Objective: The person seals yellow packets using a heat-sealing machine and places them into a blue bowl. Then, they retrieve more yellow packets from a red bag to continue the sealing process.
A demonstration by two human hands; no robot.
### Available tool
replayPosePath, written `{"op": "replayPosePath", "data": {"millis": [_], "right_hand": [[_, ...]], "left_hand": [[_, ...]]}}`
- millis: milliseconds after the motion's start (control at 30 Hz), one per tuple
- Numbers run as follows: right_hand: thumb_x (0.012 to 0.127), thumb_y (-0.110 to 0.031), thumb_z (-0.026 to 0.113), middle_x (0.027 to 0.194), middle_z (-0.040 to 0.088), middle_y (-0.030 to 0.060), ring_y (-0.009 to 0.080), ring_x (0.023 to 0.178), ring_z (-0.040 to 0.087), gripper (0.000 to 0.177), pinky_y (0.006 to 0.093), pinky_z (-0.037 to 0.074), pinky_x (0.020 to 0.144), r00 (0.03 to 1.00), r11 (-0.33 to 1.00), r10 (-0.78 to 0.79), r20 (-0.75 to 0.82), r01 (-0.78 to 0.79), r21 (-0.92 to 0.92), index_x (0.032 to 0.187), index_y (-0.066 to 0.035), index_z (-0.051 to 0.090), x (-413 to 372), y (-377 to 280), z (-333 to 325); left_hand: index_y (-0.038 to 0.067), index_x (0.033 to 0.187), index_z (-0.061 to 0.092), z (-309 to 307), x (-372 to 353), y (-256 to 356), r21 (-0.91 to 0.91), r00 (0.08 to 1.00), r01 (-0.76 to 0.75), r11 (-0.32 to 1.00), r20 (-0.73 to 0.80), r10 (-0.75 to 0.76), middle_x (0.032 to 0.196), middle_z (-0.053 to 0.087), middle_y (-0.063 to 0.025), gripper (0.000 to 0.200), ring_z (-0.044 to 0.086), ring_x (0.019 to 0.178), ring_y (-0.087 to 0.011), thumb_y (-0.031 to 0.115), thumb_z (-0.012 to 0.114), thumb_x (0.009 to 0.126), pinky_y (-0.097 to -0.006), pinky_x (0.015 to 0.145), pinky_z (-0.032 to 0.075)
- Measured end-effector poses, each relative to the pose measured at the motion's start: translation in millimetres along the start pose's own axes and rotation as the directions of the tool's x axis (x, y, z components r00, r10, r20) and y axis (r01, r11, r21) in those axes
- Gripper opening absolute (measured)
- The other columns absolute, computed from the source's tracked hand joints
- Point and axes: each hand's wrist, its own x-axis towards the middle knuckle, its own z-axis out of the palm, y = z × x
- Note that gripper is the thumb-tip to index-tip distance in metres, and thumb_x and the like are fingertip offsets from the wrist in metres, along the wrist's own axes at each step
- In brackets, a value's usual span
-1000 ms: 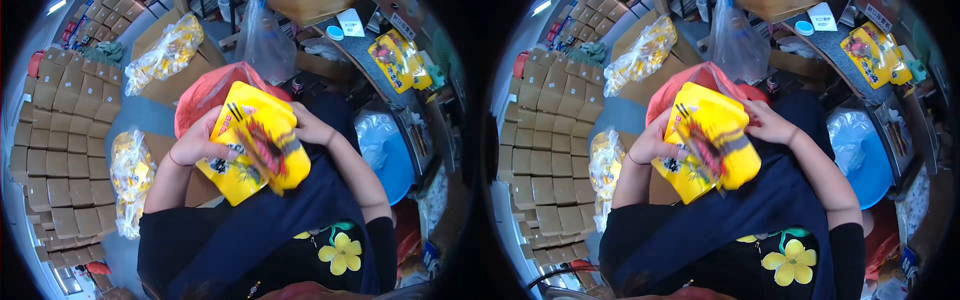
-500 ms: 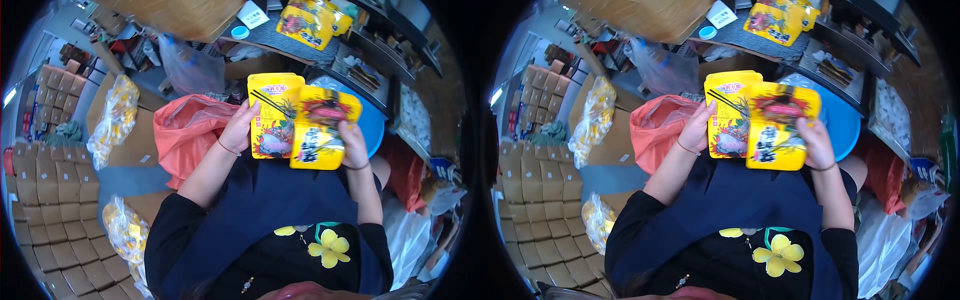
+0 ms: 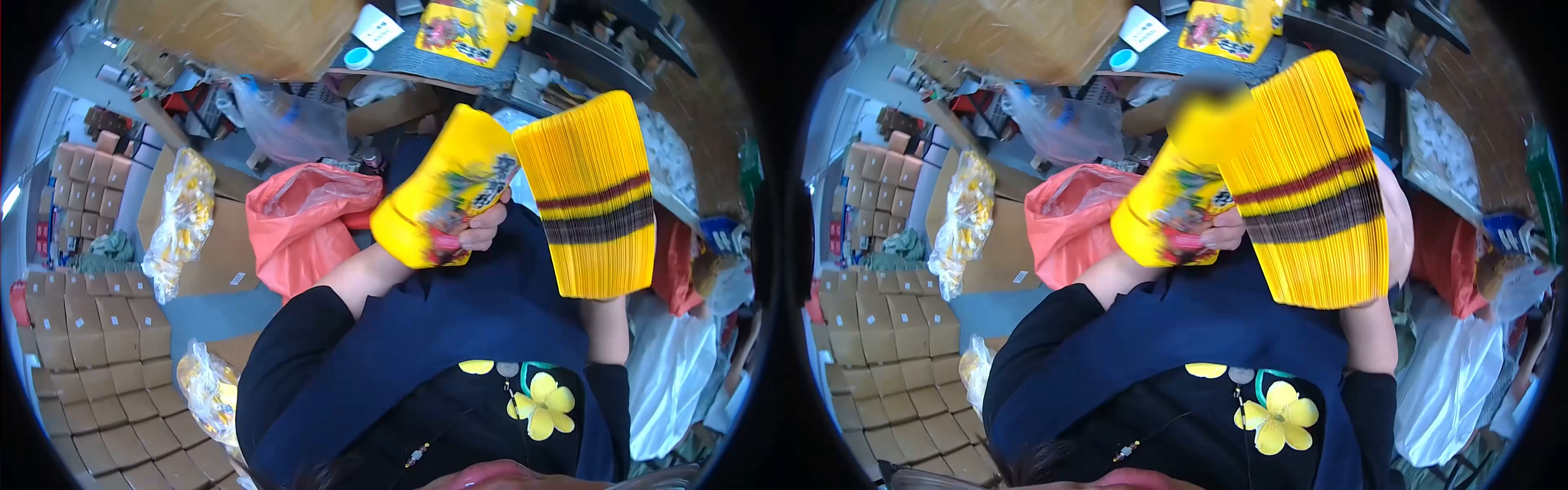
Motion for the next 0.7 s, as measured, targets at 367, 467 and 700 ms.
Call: {"op": "replayPosePath", "data": {"millis": [367,467,700], "right_hand": [[0.083,-0.008,0.067,0.127,0.066,0.0173,0.0387,0.120,0.063,0.019,0.0512,0.051,0.101,0.956,0.902,-0.132,0.261,0.224,-0.368,0.102,-0.006,0.067,-4,-36,42],[0.085,-0.010,0.064,0.144,0.053,0.0106,0.0376,0.139,0.044,0.050,0.0582,0.036,0.112,0.824,0.945,0.056,0.564,0.139,-0.296,0.135,-0.014,0.057,-25,-62,73],[0.079,-0.028,0.079,0.140,0.052,0.0201,0.0339,0.128,0.055,0.089,0.0413,0.041,0.110,0.766,0.740,0.571,0.295,-0.636,0.219,0.151,0.000,0.034,-56,2,9]], "left_hand": [[0.006,0.156,0.033,1,-15,57,0.569,0.930,0.201,0.798,-0.366,0.026,0.153,0.047,-0.0120,0.081,0.050,0.136,-0.0249,0.060,0.050,0.098,-0.0448,0.113,0.042],[0.005,0.157,0.031,24,-21,45,0.454,0.886,0.331,0.827,-0.451,-0.108,0.155,0.043,-0.0167,0.103,0.047,0.140,-0.0312,0.073,0.054,0.083,-0.0475,0.114,0.039],[-0.003,0.153,0.027,39,9,42,0.632,0.896,0.440,0.637,-0.349,-0.273,0.146,0.051,-0.0173,0.087,0.054,0.132,-0.0223,0.024,0.074,0.085,-0.0377,0.109,0.045]]}}
